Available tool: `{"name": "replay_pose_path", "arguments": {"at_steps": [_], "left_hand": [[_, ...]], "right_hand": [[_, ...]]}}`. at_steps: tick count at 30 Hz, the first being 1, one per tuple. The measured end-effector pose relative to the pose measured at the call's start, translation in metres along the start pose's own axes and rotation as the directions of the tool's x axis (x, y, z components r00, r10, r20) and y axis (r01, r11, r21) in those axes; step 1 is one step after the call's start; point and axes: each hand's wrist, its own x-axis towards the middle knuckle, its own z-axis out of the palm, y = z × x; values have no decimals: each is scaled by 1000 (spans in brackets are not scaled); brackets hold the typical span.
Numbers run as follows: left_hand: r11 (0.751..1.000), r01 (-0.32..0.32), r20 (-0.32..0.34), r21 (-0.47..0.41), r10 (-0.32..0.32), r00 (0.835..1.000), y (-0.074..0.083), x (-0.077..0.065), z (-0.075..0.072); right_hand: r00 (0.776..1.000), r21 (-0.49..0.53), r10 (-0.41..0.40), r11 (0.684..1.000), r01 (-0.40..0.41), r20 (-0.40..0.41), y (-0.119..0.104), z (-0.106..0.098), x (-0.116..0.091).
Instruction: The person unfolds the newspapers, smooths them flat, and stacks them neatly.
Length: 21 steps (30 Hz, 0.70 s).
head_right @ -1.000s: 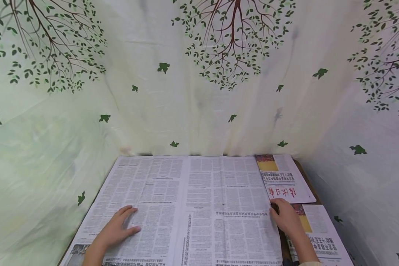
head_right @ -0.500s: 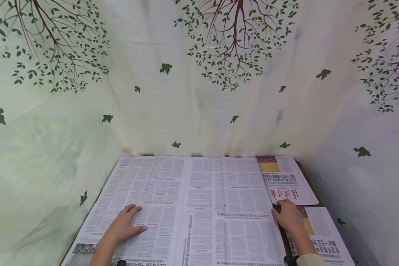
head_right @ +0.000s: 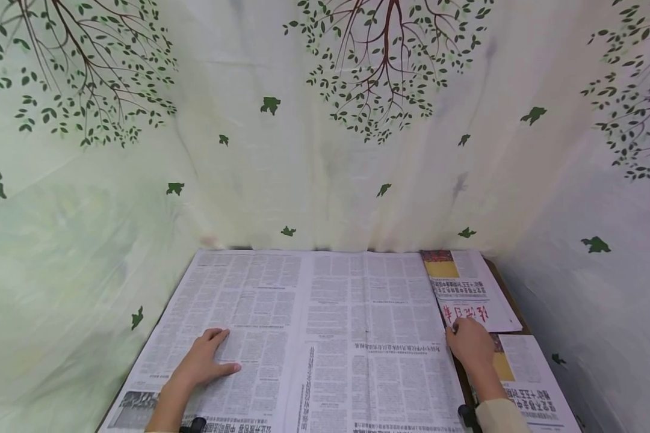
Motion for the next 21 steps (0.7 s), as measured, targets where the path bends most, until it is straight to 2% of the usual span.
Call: {"name": "replay_pose_path", "arguments": {"at_steps": [7,12,17,21], "left_hand": [[1000,-4,7,3,4,1000,2,1,-4],[1000,7,13,17,-8,1000,1,2,-5],[1000,9,21,8,-10,1000,0,3,-4],[1000,10,29,-1,-10,1000,2,4,-3]], "right_hand": [[998,-35,-33,999,32,-44,0,-1,-2],[990,-12,-59,998,58,-125,-1,4,-7],[961,10,-77,997,82,-265,-1,5,-12],[916,32,-79,994,100,-392,1,3,-16]]}}
